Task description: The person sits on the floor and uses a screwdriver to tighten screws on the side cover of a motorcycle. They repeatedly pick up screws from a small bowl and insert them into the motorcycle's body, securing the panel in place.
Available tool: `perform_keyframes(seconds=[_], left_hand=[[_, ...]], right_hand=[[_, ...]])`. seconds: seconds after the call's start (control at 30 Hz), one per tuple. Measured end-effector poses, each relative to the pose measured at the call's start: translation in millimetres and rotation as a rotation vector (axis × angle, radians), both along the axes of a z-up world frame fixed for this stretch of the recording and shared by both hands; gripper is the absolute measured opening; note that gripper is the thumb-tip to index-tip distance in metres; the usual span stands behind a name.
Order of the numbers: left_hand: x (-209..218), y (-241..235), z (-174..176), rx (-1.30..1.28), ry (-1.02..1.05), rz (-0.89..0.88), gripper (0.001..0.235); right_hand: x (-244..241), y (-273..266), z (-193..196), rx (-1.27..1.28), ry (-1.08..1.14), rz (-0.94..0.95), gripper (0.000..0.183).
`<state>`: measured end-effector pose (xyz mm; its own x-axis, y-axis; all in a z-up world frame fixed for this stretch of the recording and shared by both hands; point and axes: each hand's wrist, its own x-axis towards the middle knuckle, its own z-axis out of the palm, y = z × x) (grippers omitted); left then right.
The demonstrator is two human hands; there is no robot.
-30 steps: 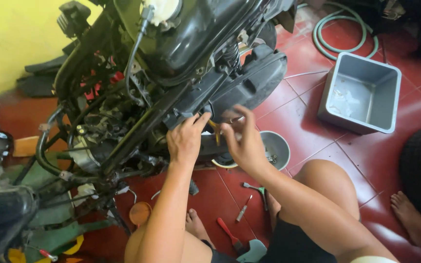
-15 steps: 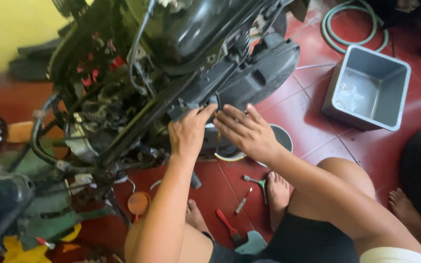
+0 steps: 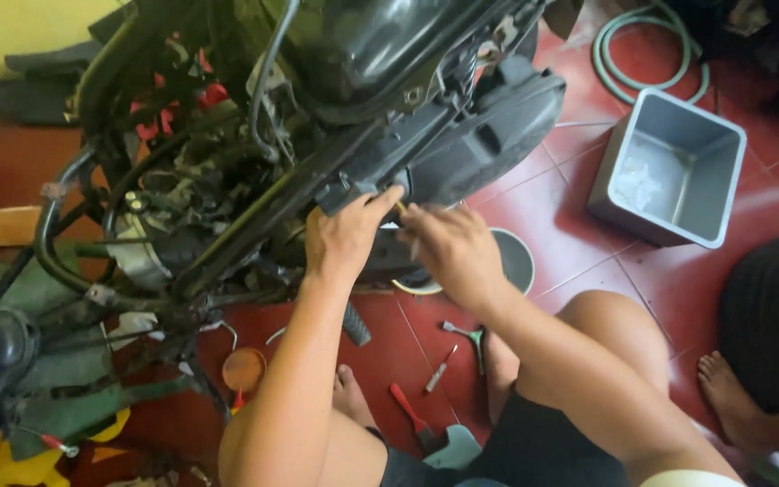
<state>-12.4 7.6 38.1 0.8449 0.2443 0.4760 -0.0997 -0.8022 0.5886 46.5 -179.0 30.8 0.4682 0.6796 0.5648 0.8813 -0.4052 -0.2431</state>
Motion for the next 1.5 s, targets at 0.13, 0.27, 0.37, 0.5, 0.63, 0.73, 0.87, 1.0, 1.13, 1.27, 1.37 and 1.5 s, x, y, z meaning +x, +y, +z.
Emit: perform_keyframes(seconds=[0.13, 0.27, 0.37, 0.5, 0.63, 0.73, 0.87, 1.0, 1.13, 1.27, 1.37, 1.5], left_hand=[[0, 5, -5, 0.224, -0.060, 0.007, 0.019], [-5, 2, -22, 0.281, 0.165, 0.090, 0.033], [-4, -2, -32, 0.331, 0.288, 0.153, 0.041], [-4, 0, -34, 0.361, 0.309, 0.128, 0.042], [-7, 2, -28, 0.356, 0.314, 0.098, 0.040], [-12, -2, -8, 0.032, 0.119, -0.003, 0.038], [-5, 1, -21, 0.236, 0.130, 0.067, 0.034], [4, 6, -33, 0.464, 0.174, 0.067, 0.037], [-5, -1, -4, 0.381, -0.015, 0.041, 0.028], [2, 3, -17, 0.664, -0.100, 0.151, 0.029], [2, 2, -16, 0.648, -0.128, 0.175, 0.027], [-1, -2, -9, 0.634, -0.113, 0.169, 0.027]], right_hand=[[-8, 3, -2, -0.046, -0.046, 0.016, 0.032], [-12, 12, 3, -0.042, 0.032, -0.022, 0.029], [-19, 20, 7, 0.024, 0.159, -0.075, 0.023], [-27, 26, 13, 0.125, 0.400, -0.128, 0.016], [-29, 29, 9, 0.174, 0.516, -0.211, 0.016], [-34, 34, 18, 0.253, 0.621, -0.235, 0.015], [-35, 40, 7, 0.514, 0.963, -0.215, 0.015], [-36, 47, 3, 0.879, 1.394, -0.155, 0.027], [-36, 36, -12, 0.906, 1.498, -0.142, 0.045], [-27, 8, -6, 0.786, 0.909, -0.130, 0.062], [-21, -11, 10, 0.399, 0.050, -0.189, 0.057], [-40, -15, -5, -0.093, -0.210, -0.119, 0.036]])
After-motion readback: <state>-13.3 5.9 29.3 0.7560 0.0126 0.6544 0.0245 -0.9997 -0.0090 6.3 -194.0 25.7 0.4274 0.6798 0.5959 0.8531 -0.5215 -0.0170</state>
